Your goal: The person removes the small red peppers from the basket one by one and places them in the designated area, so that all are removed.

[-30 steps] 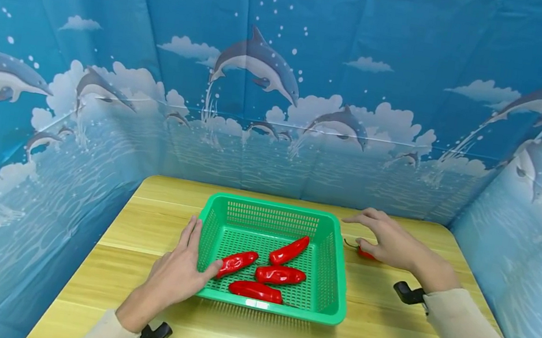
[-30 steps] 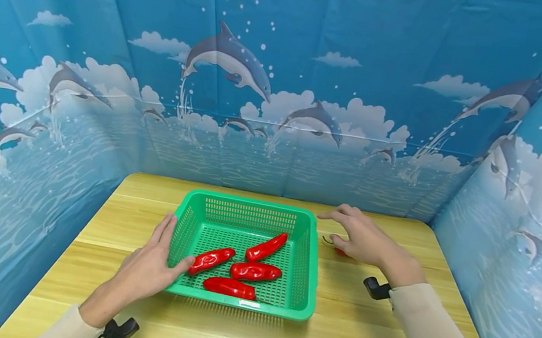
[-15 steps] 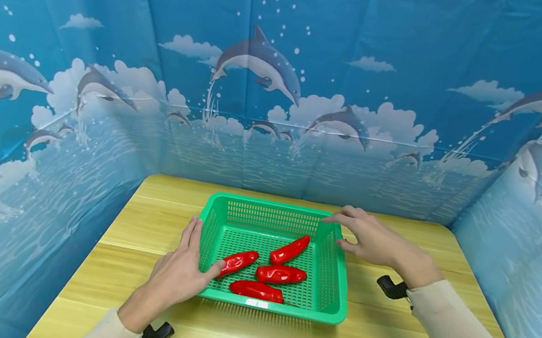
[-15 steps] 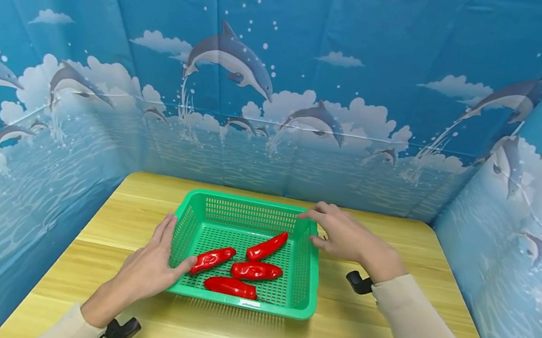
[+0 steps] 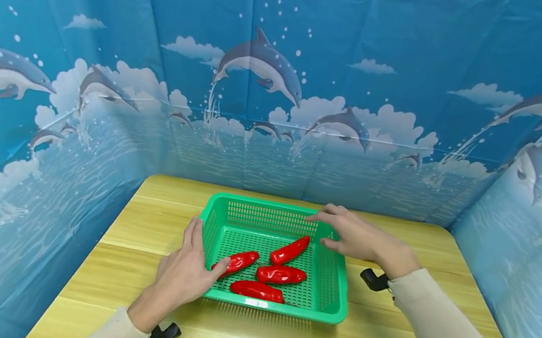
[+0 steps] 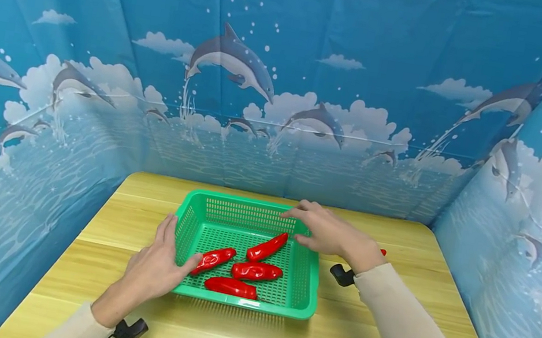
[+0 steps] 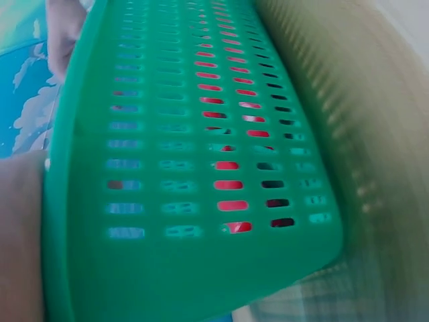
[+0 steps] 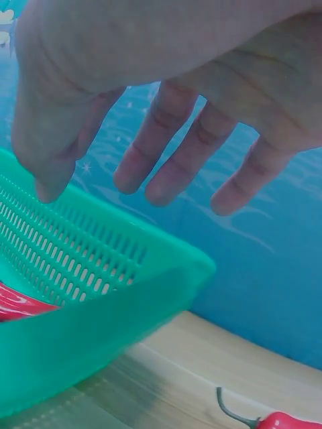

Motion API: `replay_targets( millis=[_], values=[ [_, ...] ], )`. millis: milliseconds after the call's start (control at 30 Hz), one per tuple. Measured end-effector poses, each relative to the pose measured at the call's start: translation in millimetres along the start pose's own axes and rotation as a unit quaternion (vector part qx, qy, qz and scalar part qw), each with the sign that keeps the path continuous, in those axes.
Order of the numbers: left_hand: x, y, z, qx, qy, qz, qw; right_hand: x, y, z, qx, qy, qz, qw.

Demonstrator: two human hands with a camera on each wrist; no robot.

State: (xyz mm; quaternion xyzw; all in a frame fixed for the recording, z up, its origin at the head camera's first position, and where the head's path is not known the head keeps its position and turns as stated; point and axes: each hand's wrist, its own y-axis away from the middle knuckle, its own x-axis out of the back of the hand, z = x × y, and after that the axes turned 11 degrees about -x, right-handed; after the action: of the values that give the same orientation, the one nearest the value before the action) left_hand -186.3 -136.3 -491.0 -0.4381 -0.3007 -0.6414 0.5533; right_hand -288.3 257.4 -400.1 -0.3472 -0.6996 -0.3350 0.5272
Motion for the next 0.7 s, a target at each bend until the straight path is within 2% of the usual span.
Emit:
replay_targets(
  millis=[333, 700],
  values=[
    [-3.1, 1.4, -1.2, -0.001, 0.006, 0.004, 1.0000, -9.3, -19.7, -7.6, 0.015, -0.010, -0.022, 0.9996],
    [-4.3, 0.6, -1.4, 0.000, 0.013, 0.004, 0.9999, -22.3, -40.2, -13.2, 0.011, -0.033, -0.072, 0.9968]
  ],
)
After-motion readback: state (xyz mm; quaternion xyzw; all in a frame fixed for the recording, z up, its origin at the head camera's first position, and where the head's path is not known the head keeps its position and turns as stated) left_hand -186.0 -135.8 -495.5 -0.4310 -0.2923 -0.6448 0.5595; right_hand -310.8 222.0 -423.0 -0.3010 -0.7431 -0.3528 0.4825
